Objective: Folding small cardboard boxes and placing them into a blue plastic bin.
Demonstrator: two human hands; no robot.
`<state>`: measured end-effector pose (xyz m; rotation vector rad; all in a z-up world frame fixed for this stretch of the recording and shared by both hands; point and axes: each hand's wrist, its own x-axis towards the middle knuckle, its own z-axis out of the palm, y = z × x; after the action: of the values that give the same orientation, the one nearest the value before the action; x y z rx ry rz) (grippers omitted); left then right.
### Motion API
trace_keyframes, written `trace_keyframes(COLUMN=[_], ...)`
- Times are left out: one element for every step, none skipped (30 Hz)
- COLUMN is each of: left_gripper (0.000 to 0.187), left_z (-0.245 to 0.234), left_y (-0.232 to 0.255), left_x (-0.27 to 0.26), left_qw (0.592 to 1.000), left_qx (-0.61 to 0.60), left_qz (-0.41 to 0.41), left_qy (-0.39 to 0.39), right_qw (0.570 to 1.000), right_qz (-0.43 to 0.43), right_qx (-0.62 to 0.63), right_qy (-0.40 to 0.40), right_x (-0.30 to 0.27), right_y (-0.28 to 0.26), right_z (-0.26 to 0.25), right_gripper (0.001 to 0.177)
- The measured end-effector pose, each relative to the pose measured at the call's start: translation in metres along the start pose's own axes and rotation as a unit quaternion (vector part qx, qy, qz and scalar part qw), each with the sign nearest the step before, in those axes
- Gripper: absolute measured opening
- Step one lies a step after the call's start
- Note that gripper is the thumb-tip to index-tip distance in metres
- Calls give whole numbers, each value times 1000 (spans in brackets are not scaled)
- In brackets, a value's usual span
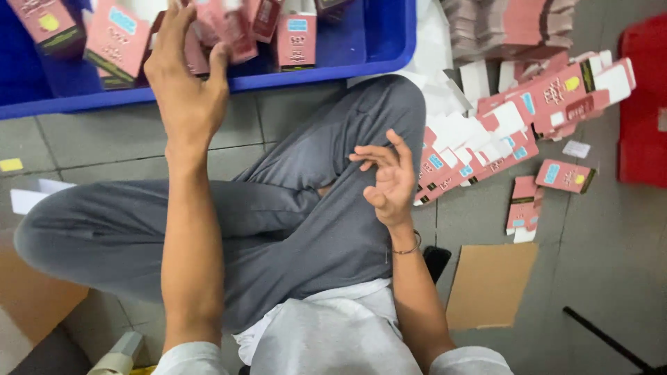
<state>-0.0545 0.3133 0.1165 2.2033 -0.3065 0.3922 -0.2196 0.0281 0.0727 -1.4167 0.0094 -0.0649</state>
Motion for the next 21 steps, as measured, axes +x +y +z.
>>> trace_keyframes(left_gripper=[46, 46, 42, 38, 38, 34, 29, 29, 25, 21, 21, 18, 14, 14, 14, 15, 15, 13, 12, 12, 13], left_z=[5, 6, 7, 8, 7, 5, 2, 1, 0, -1, 2, 5, 7, 9, 11, 13, 14, 16, 17, 21, 24], left_y=[-3, -1, 0, 2, 6, 10, 13, 19, 25, 31, 26, 21, 16, 19, 21, 24, 27, 30, 32, 34, 36], left_x=[-5, -8, -10, -13, -18, -22, -25, -32, -39, -46, -53, -61, -69, -75, -81, -89, -93, -97, -102, -103, -104], left_qw=[999, 1000, 1000, 1000, 1000, 1000, 1000, 999, 1000, 1000, 1000, 998, 995, 995, 996, 996, 996, 997, 996, 996, 996], left_qx=[34, 29, 24, 18, 11, -8, -27, -30, -22, -15, -18, -28, -37, -39, -37, -36, -38, -50, -62, -62, -61], left_qz=[-9, -6, 2, 11, 14, 15, 16, 19, 15, 10, 13, 51, 88, 91, 83, 73, 74, 65, 56, 57, 61], left_qy=[4, -2, 5, 14, 9, 6, 4, 0, 4, 8, 5, 14, 23, 21, 23, 23, 20, 4, -12, -13, -22], right_qw=[1000, 1000, 999, 997, 997, 996, 993, 993, 990, 980, 979, 963, 942, 941, 937, 929, 928, 893, 840, 839, 830], right_qz=[-1, -1, 0, 0, -1, -25, -49, -51, -59, -67, -70, -62, -55, -57, -43, -26, -25, 4, 34, 35, 75], right_qx=[1, -2, 33, 66, 63, 73, 84, 83, 16, -50, -52, -61, -70, -70, -123, -176, -177, -316, -449, -449, -478], right_qy=[2, 10, 20, 30, 38, 49, 61, 66, 123, 180, 185, 255, 324, 327, 326, 324, 327, 319, 304, 306, 277], right_x=[0, -1, -2, -3, -3, -1, 0, 6, 13, 19, 31, 44, 56, 62, 67, 71, 67, 65, 62, 56, 51], right_y=[-1, 0, 0, 0, -1, -2, -3, -6, -10, -14, -7, 0, 7, 8, 8, 9, 8, 8, 8, -3, -13], right_z=[0, -3, -5, -8, -16, -23, -29, -39, -48, -58, -76, -94, -112, -124, -137, -150, -157, -164, -170, -159, -148], right_gripper=[91, 91, 82, 74, 74, 63, 55, 55, 43, 33, 33, 23, 17, 17, 18, 20, 20, 28, 36, 36, 51])
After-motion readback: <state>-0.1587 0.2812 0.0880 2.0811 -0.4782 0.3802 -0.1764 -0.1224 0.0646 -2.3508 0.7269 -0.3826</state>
